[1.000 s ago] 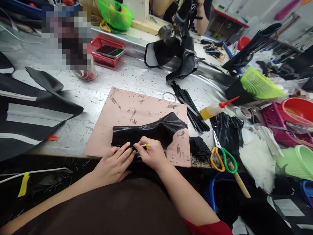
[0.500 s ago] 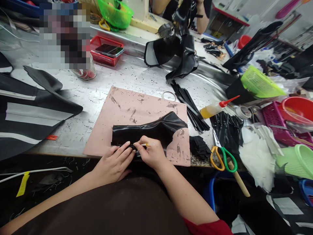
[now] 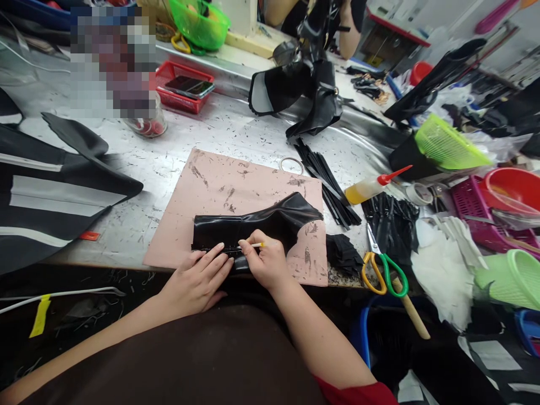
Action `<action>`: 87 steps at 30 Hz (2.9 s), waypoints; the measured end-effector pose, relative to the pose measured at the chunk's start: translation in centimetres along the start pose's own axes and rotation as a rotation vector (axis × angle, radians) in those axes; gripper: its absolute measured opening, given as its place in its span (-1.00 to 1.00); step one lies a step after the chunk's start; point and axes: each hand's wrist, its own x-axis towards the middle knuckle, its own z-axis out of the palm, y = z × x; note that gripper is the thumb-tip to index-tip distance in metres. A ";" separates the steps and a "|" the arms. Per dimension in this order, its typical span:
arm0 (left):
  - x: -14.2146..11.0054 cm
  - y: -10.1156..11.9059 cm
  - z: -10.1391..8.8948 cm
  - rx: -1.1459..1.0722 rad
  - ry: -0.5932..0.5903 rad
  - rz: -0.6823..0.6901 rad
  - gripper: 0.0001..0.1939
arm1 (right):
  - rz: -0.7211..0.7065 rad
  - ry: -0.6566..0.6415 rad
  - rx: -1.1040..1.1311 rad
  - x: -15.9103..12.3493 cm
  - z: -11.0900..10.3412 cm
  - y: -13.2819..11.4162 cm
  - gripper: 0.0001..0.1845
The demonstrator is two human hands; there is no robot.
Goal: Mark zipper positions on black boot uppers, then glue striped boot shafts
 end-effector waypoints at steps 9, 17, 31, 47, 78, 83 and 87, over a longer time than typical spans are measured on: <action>0.0 0.1 0.0 -0.004 -0.004 -0.002 -0.59 | 0.004 0.001 -0.028 0.0 0.2 0.2 -0.76; 0.0 0.0 0.1 -0.005 0.000 -0.009 -0.59 | -0.012 0.001 -0.035 0.1 0.1 0.1 -0.77; 0.1 0.0 0.1 0.000 -0.012 -0.004 -0.60 | -0.018 -0.015 -0.051 -0.1 0.1 0.0 -0.75; 0.1 0.0 0.0 -0.009 0.009 -0.004 -0.62 | -0.028 -0.015 -0.041 -0.1 0.0 -0.1 -0.75; -0.4 -2.1 -1.7 -0.298 0.281 -0.226 -0.70 | -0.219 0.606 0.195 -1.9 -3.3 0.3 -0.70; 0.8 -5.1 -2.4 -0.426 0.052 -0.778 -0.64 | 0.353 0.504 -0.396 0.0 -8.7 5.1 -0.76; 2.6 -5.8 -2.9 -0.590 -0.242 -0.806 -0.75 | 0.386 0.344 -0.545 1.0 -9.3 7.1 -0.77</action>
